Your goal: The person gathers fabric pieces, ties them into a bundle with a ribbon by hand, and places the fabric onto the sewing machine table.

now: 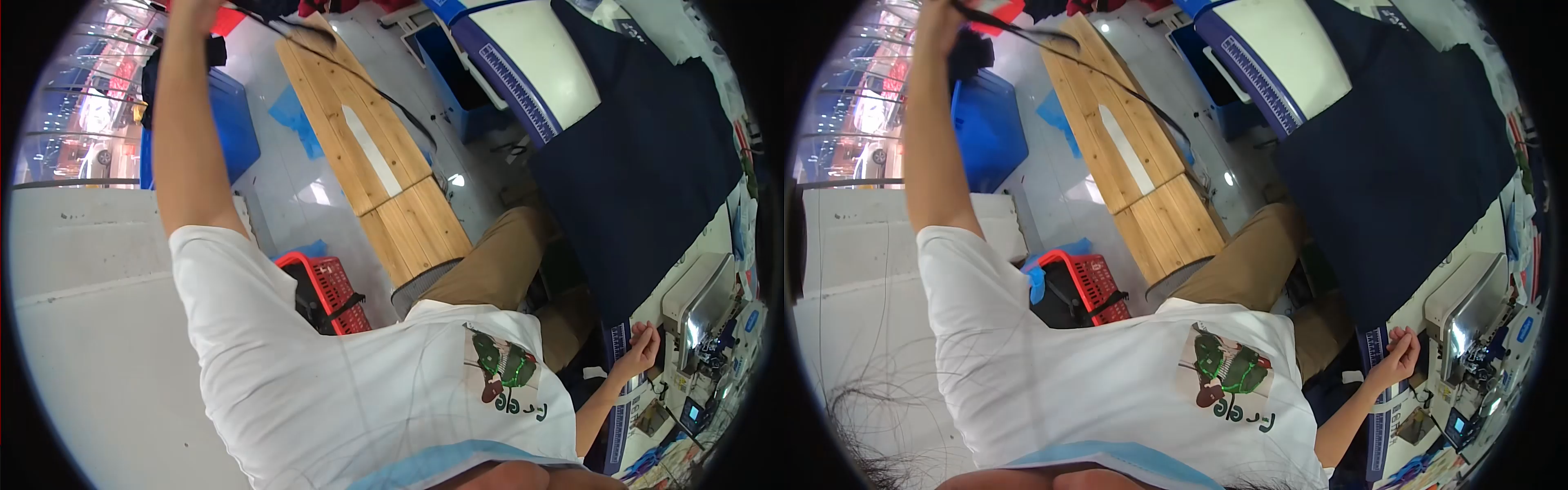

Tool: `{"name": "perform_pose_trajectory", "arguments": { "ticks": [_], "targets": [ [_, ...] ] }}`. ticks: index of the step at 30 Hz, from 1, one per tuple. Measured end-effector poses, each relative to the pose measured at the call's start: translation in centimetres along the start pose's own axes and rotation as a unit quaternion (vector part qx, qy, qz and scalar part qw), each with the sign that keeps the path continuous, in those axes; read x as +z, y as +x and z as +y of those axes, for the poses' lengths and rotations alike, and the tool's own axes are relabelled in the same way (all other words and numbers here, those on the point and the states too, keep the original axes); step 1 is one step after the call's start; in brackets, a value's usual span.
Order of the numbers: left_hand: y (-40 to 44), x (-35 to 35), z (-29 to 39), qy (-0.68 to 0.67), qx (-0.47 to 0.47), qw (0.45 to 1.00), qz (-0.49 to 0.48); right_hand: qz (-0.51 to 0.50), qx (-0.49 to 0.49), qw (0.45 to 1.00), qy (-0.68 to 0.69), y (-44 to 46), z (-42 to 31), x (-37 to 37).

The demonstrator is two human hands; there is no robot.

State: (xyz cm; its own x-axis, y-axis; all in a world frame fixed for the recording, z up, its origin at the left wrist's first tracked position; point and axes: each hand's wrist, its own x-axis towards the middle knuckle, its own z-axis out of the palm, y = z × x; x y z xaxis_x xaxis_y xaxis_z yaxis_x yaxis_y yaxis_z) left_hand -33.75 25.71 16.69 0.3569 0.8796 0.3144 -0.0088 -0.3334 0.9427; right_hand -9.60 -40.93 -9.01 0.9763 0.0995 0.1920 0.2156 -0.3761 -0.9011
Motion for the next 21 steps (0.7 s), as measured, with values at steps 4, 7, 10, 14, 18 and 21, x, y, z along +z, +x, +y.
{"name": "perform_pose_trajectory", "arguments": {
  "ticks": [4, 7, 10, 14, 18, 21],
  "targets": [
    [-1.5, 2.0, 5.8, 0.015, 0.129, 0.992, 0.0, 0.009, -0.001, 1.0, 0.01, -0.3, 0.3, 0.1],
    [-0.5, 0.2, 2.5, 0.037, 0.092, 0.995, 0.013, 0.009, -0.006, 1.0, 0.019, -0.2, 0.9, -0.1],
    [-6.7, 1.4, -3.4, 0.008, -0.085, 0.989, -0.119, -0.001, -0.005, 1.0, 0.023, -0.2, 0.9, -0.1],
    [-15.3, 3.4, -12.7, -0.004, -0.356, 0.877, -0.322, -0.012, -0.002, 1.0, 0.012, -0.2, 0.6, -0.2],
    [-25.5, 4.8, -24.9, -0.201, -0.539, 0.787, -0.224, -0.019, -0.012, 1.0, 0.02, -0.2, 0.9, -0.4],
    [-33.8, 3.6, -34.5, -0.372, -0.59, 0.696, -0.171, -0.019, -0.024, 0.999, 0.019, -0.2, 1.1, -0.7]
  ]
}}
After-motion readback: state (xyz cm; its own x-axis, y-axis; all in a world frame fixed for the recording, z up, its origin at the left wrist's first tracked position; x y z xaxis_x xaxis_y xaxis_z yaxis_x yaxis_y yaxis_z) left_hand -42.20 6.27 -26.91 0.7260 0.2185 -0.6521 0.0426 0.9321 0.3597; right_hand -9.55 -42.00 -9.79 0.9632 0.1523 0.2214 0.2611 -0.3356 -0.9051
